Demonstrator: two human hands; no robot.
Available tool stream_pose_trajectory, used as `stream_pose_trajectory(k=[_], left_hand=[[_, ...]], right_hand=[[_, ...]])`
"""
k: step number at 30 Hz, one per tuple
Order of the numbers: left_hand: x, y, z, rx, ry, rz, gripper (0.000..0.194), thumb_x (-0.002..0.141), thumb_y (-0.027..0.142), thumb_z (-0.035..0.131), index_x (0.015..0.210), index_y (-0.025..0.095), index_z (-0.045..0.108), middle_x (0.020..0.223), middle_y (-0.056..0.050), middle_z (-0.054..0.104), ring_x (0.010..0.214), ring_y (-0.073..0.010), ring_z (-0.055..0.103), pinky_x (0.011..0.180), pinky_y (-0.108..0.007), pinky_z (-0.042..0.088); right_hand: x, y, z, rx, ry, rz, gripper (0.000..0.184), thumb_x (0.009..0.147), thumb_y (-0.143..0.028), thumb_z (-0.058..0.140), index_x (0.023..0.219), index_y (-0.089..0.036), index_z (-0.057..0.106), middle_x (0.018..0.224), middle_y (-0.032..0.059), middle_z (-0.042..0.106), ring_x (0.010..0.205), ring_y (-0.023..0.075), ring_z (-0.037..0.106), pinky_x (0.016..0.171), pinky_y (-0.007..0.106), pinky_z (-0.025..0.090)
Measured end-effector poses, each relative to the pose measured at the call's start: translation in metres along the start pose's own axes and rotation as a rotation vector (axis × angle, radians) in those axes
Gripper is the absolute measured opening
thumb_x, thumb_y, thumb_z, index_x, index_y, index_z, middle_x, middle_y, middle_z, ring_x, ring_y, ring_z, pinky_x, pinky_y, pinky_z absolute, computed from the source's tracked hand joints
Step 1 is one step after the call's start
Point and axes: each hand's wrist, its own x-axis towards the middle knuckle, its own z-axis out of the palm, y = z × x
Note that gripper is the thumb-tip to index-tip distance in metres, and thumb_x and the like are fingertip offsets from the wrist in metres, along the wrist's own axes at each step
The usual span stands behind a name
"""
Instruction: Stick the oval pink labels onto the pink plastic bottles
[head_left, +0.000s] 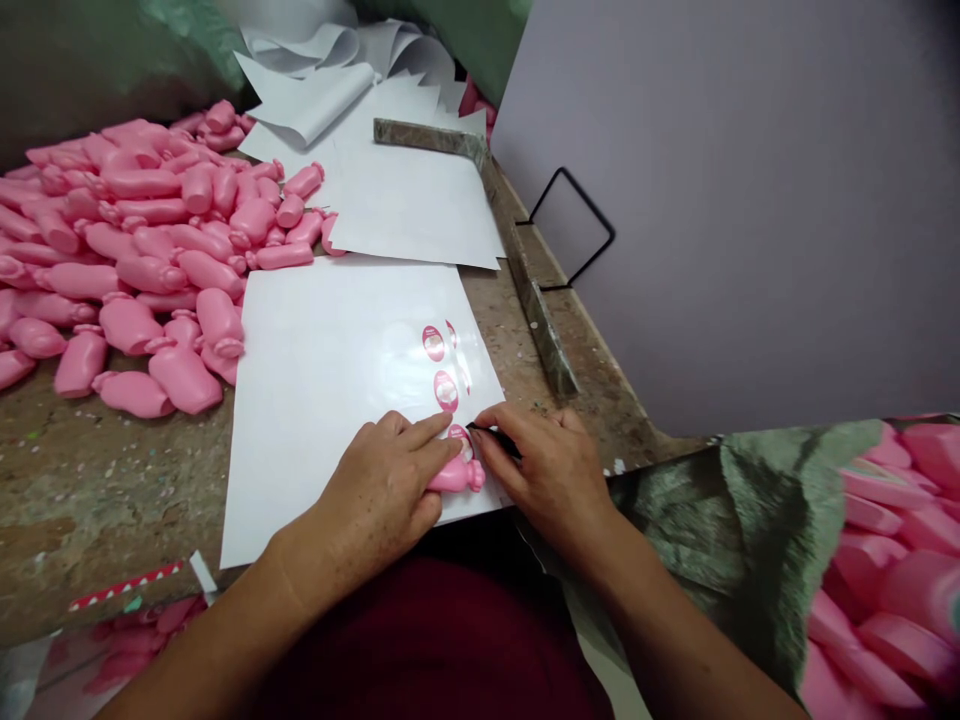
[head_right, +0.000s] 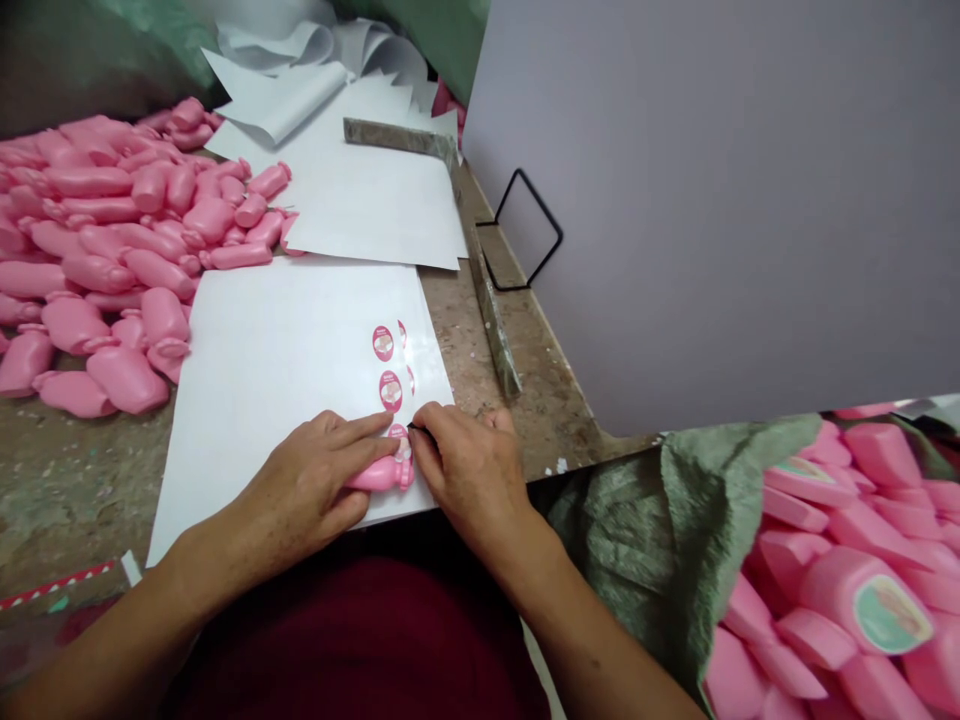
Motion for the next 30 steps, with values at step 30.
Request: stream_pose_trajectory(k=[30], left_hand=[[-0.004,-0.010,0.003,-0.041,0.085,0.090,0.054,0.073,0.008,0.053,0.124,0.018,0.066,0.143,-0.012,0.058,0.103,-0.0284,0.063,0.089,-0.048,0.053]], right_hand=[[0.008,0.012,0.001,0.240,-0.120,0.086,0.012,0.094,-0.025,0.055,0.091,-0.023,0.066,0.077,-0.0004,0.074,0.067,0.0166,0.064,0.069,0.031,0.038]])
